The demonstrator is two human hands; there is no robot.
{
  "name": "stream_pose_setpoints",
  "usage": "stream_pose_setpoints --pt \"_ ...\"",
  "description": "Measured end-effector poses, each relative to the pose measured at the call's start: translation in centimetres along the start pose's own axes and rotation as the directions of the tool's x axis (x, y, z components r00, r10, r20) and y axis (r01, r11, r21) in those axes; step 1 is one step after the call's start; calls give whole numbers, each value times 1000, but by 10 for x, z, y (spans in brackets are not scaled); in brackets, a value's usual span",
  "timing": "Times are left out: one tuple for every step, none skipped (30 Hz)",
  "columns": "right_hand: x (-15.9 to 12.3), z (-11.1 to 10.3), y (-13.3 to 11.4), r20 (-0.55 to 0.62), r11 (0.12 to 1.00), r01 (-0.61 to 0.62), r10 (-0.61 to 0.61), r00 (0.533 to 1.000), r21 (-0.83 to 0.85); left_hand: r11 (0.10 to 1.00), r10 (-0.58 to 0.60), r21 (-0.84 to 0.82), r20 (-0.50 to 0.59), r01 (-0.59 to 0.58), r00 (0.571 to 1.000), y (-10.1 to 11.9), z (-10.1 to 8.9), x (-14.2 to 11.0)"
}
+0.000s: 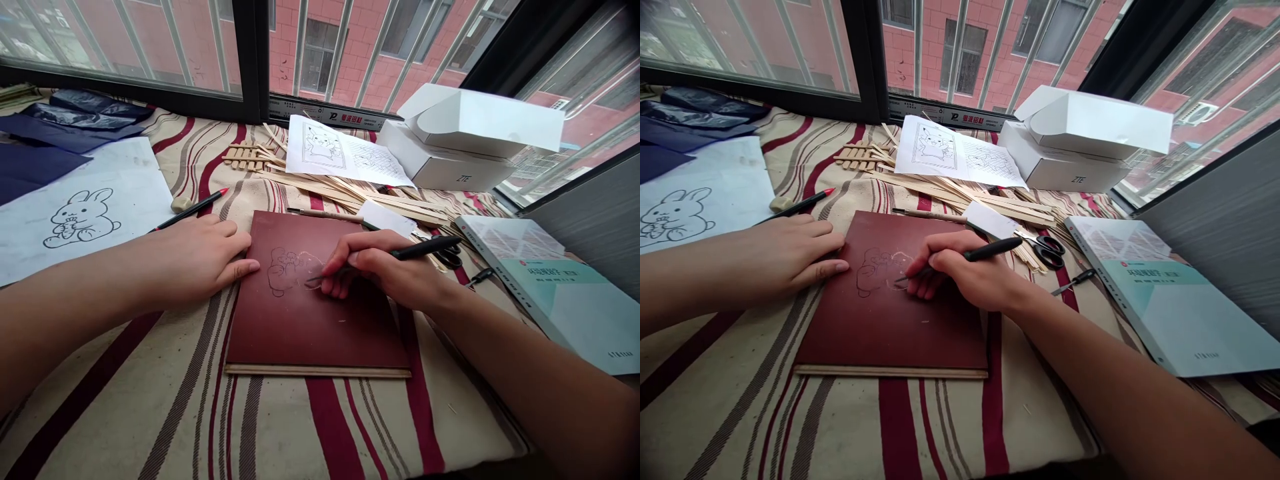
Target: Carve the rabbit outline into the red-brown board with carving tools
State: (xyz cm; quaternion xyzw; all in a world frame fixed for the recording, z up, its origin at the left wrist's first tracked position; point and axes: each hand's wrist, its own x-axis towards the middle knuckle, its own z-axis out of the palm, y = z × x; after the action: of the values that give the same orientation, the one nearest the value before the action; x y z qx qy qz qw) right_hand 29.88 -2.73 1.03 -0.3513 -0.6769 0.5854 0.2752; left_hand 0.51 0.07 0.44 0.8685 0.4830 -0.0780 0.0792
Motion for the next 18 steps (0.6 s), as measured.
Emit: stream_pose_setpoints --pt "1 1 2 -23 1000 12 -12 1000 7 1000 2 -1 -3 -2 1000 0 1 0" --pt "1 3 3 -39 1000 26 -27 999 -6 1000 4 -2 -7 -4 1000 0 1 -1" --pt "2 4 3 -45 999 37 -39 998 -31 1000 8 -4 -13 -8 1000 -1 2 -1" --pt "2 6 3 -42 998 44 -46 998 -50 1000 12 -5 -21 -12 1000 -1 2 -1" --pt "2 7 3 -35 997 51 -53 998 -60 1000 17 -6 -29 -17 999 -1 3 -1" --pt "2 8 3 -28 997 55 -57 998 -62 1000 21 -5 -35 -21 999 -1 3 -1" --pt "2 9 3 -22 996 59 -61 998 -60 1000 23 -2 -38 -23 999 -1 3 -1" --pt "2 9 3 -21 996 61 -63 998 -60 1000 24 1 -39 -24 999 -1 3 -1" --pt "2 9 3 -20 996 62 -64 998 -62 1000 25 3 -36 -25 999 -1 3 -1" --pt "2 9 3 -20 996 64 -66 998 -66 1000 25 5 -31 -25 999 -1 2 -1" --pt "2 9 3 -20 995 65 -67 998 -72 1000 24 7 -26 -24 999 0 2 -1" --pt "2 8 4 -21 995 66 -68 997 -79 1000 22 8 -22 -22 1000 0 2 0" --pt "2 8 4 -21 994 67 -69 997 -87 1000 20 7 -18 -19 1000 0 1 0" --pt "2 8 4 -23 993 68 -71 997 -94 1000 18 6 -16 -18 1000 1 1 0" --pt "2 8 3 -24 992 71 -73 997 -102 1000 17 7 -15 -17 1000 1 1 0" --pt "2 8 3 -21 991 72 -75 997 -111 1000 18 8 -15 -18 1000 1 1 0" --pt "2 8 2 -17 990 73 -76 997 -121 1000 20 10 -15 -20 1000 1 0 0" --pt "2 8 0 -9 988 76 -77 997 -131 1000 24 15 -16 -24 1000 1 0 0"
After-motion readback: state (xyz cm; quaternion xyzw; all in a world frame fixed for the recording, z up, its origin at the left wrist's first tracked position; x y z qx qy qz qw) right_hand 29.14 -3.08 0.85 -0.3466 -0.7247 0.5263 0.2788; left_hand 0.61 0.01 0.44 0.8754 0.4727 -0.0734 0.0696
